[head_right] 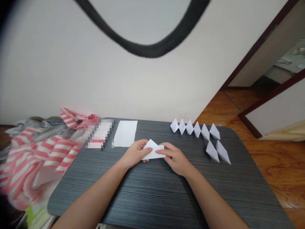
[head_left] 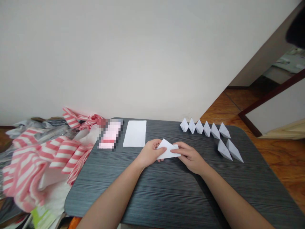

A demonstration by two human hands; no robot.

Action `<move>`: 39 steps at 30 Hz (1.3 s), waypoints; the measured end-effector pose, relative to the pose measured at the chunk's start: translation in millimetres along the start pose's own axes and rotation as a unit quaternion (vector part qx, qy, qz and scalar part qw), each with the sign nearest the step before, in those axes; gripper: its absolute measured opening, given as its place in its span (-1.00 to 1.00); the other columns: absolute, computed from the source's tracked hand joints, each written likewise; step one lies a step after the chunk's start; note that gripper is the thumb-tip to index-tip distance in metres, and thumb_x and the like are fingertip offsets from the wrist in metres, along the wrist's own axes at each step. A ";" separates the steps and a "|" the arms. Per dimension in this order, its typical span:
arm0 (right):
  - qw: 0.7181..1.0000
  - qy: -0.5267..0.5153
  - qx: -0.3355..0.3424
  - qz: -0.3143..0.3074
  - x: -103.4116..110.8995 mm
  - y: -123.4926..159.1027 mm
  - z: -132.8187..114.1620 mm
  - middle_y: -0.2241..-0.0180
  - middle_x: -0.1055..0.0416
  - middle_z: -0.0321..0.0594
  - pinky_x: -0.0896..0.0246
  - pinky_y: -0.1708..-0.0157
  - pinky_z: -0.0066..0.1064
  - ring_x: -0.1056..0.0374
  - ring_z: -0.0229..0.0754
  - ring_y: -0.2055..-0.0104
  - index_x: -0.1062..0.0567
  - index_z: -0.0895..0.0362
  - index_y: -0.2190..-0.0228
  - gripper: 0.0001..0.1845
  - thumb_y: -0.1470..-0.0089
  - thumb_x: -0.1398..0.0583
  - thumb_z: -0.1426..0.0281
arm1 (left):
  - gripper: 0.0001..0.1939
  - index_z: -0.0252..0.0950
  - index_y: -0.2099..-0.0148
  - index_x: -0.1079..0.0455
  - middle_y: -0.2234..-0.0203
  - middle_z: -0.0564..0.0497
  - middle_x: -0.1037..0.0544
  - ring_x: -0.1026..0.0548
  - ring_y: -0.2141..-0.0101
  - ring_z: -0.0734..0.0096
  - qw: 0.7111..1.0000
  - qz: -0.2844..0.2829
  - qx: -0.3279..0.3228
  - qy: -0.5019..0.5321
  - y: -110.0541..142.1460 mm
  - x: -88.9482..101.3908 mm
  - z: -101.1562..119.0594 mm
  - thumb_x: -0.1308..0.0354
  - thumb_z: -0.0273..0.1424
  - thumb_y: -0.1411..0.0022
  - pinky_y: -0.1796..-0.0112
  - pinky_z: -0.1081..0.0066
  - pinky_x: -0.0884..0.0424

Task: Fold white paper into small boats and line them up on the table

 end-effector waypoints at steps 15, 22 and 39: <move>0.999 0.032 -0.005 -0.011 -1.2 -0.9 2.3 0.09 -0.35 -0.13 -0.25 0.12 -0.29 -0.34 -0.13 0.11 -0.55 0.01 0.18 -0.77 -0.12 -0.17 0.39 | -0.76 -0.35 0.21 -0.32 0.56 0.02 -0.46 -0.42 0.58 0.47 1.000 -0.022 -0.003 -0.014 2.9 -1.5 1.5 -0.12 -0.28 -0.14 0.61 0.54 -0.31; 0.999 0.040 -0.013 0.004 0.0 -0.5 2.8 0.19 -0.45 -0.14 -0.28 0.25 -0.37 -0.39 -0.16 0.25 -0.54 0.05 0.18 -0.77 -0.10 -0.18 0.37 | -0.75 -0.34 0.20 -0.32 0.54 0.02 -0.46 -0.43 0.58 0.47 0.999 -0.030 -0.007 -0.031 3.3 -1.8 0.6 -0.10 -0.26 -0.15 0.61 0.53 -0.34; 0.998 0.022 -0.051 0.033 4.6 1.7 5.3 0.20 -0.46 -0.16 -0.26 0.28 -0.37 -0.40 -0.16 0.27 -0.55 0.07 0.25 -0.82 -0.06 -0.20 0.40 | -0.76 -0.35 0.22 -0.30 0.51 0.00 -0.48 -0.43 0.59 0.50 0.999 -0.035 -0.003 -0.008 1.8 -0.1 -0.5 -0.10 -0.27 -0.15 0.60 0.51 -0.36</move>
Point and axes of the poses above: each hand's wrist, its own y-axis away from the middle knuckle, its own x-axis out of the back of the hand, z = x × y, the point moved 2 cm from there along -y, towards the middle knuckle
